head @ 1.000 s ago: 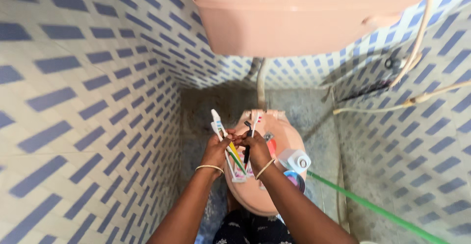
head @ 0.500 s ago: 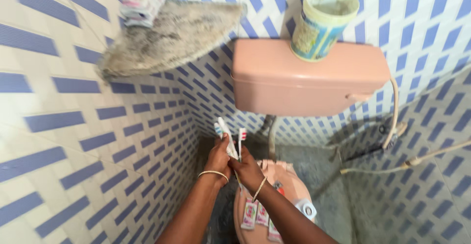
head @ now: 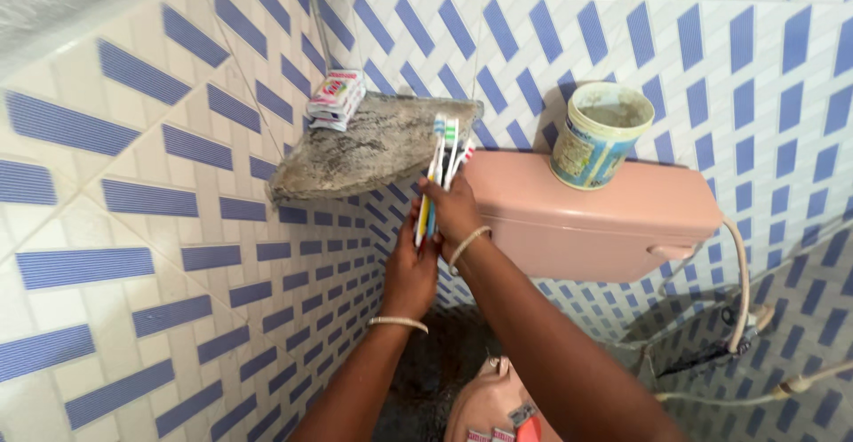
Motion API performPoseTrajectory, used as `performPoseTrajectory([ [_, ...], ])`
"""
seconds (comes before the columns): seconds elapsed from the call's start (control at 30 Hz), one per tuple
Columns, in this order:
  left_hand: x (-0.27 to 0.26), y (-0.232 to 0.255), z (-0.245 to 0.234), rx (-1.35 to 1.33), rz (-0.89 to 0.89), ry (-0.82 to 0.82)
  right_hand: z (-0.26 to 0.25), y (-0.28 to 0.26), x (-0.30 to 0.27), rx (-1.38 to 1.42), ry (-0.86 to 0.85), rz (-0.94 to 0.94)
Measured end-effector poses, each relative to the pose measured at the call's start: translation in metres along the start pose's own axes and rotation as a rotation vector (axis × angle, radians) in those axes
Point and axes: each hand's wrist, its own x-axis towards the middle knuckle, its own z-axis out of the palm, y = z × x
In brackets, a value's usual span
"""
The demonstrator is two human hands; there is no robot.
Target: The person organizes and restocks bathroom supplies on a corner shelf and the toilet tank. They place multiple boxes of dental floss, toothbrushes, a bottle of liquid soap, and a bar of soap onto the shelf, then wipe the toilet tank with a cloth.
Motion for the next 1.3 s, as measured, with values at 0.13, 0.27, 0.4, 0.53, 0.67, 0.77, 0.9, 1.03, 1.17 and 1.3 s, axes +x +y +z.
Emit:
performPoseTrajectory([
  [0.13,0.043,0.029,-0.019,0.193,0.228,0.058,0.031,-0.013,0.052,-0.062,-0.059,-0.093],
  [0.27,0.085,0.039,-0.034,0.315,0.271,0.083,0.049,-0.009,0.1,-0.129,-0.13,-0.012],
  [0.4,0.122,0.042,-0.049,0.473,0.473,0.199,0.062,-0.009,0.135,-0.516,-0.138,0.043],
  [0.53,0.138,0.042,-0.054,0.667,0.497,0.18,0.06,-0.011,0.171,-0.643,-0.187,0.192],
  [0.67,0.147,0.049,-0.058,0.738,0.44,0.165,0.059,-0.004,0.21,-1.032,-0.333,-0.211],
  [0.77,0.155,0.055,-0.067,0.832,0.51,0.225,0.06,0.009,0.222,-1.439,-0.319,-0.691],
  [0.9,0.161,0.049,-0.075,1.011,0.43,0.224,0.052,0.013,0.212,-1.365,-0.121,-0.549],
  [1.03,0.168,0.037,-0.078,0.906,0.594,0.25,0.048,0.003,0.199,-1.174,-0.042,-0.572],
  [1.17,0.187,0.031,-0.076,0.894,0.61,0.236,0.045,-0.006,0.197,-1.107,-0.1,-0.636],
  [1.3,0.199,0.031,-0.073,0.886,0.458,0.159,0.041,-0.006,0.198,-1.031,-0.17,-0.658],
])
